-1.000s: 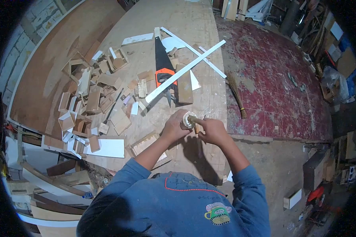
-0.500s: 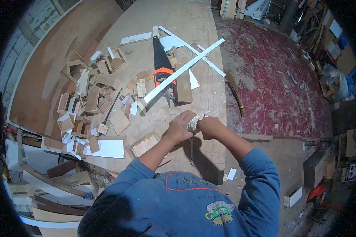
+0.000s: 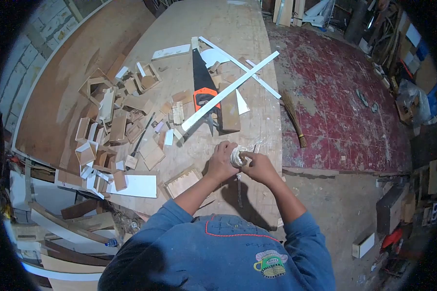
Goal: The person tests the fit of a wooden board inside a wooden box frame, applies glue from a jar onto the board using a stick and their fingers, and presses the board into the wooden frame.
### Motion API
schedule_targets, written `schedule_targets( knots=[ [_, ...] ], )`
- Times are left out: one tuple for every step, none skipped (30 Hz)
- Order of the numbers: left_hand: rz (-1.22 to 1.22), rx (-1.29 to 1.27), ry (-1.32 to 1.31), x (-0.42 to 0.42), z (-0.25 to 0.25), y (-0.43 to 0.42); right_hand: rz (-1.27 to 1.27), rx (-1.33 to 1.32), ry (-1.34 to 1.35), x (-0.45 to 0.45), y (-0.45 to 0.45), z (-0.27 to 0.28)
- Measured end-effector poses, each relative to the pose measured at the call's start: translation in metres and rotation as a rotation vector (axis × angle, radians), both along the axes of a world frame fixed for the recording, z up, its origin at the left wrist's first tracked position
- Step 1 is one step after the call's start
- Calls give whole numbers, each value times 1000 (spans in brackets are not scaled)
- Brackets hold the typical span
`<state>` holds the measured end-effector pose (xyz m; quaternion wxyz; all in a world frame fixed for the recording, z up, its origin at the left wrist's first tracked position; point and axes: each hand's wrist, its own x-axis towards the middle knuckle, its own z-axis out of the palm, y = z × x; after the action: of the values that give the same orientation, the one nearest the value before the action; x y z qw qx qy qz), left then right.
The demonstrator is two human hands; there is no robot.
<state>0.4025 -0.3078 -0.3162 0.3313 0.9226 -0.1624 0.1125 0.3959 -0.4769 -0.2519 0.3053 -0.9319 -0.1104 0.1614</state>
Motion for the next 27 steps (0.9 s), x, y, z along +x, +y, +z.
schedule_targets(
  knots=[
    [2, -3, 7, -3, -2, -1, -110, 373, 346, -2, -2, -11],
    [-25, -7, -24, -6, -4, -1, -225, 747, 691, -3, -2, -22],
    [-52, -11, -60, -6, -4, -1, -247, 932, 834, -2, -1, -29],
    [-50, -12, -62, -6, -4, -2, -245, 931, 833, -3, -4, -32],
    [-42, 0, -62, -7, -4, -2, -232, 1089, 923, -6, -8, -34],
    [-30, 13, -57, -9, -4, -2, -218, 1247, 1018, -10, -8, -35],
    [-19, 13, -53, -11, -4, -1, -260, 1337, 1088, -15, -7, -28],
    [-40, 19, -52, -12, -4, 0, -253, 1331, 1098, -18, -6, -32],
    [-60, 25, -54, -13, -4, 1, -318, 1414, 1144, -21, -6, -36],
    [-48, 27, -54, -14, -4, 3, -383, 1495, 1188, -23, -4, -39],
    [-64, 28, -70, -14, -5, 4, -473, 1476, 1186, -25, -3, -40],
    [-80, 30, -83, -15, -5, 5, -464, 1468, 1196, -25, -1, -41],
    [-74, 42, -87, -16, -5, 5, -483, 1483, 1190, -25, -2, -43],
    [-60, 44, -85, -16, -5, 4, -502, 1500, 1184, -26, -2, -44],
    [-58, 44, -87, -15, -6, 3, -526, 1497, 1147, -27, -1, -42],
    [-56, 43, -89, -14, -6, 2, -520, 1490, 1155, -28, -1, -43],
    [-58, 42, -73, -12, -7, 1, -545, 1589, 1171, -28, -1, -45],
    [-51, 40, -74, -12, -8, 0, -571, 1689, 1183, -29, -1, -46],
    [-47, 36, -84, -11, -8, 0, -573, 1734, 1186, -30, -1, -48],
    [-45, 33, -95, -11, -9, 0, -568, 1730, 1187, -33, 0, -51],
    [-42, 33, -97, -11, -6, 0, -580, 1788, 1177, -37, 2, -53],
    [-40, 42, -88, -12, -4, 1, -595, 1849, 1165, -39, 2, -53],
    [-41, 52, -78, -13, -2, 2, -553, 1809, 1138, -41, 1, -53],
    [-44, 52, -77, -13, -3, 2, -557, 1811, 1136, -41, 0, -50],
    [-54, 45, -81, -12, -4, 2, -553, 1624, 1055, -40, -1, -46],
    [-64, 39, -84, -12, -4, 2, -546, 1438, 973, -39, -2, -44],
    [-72, 39, -83, -13, -5, 3, -553, 1443, 970, -37, -3, -42]
  ],
)
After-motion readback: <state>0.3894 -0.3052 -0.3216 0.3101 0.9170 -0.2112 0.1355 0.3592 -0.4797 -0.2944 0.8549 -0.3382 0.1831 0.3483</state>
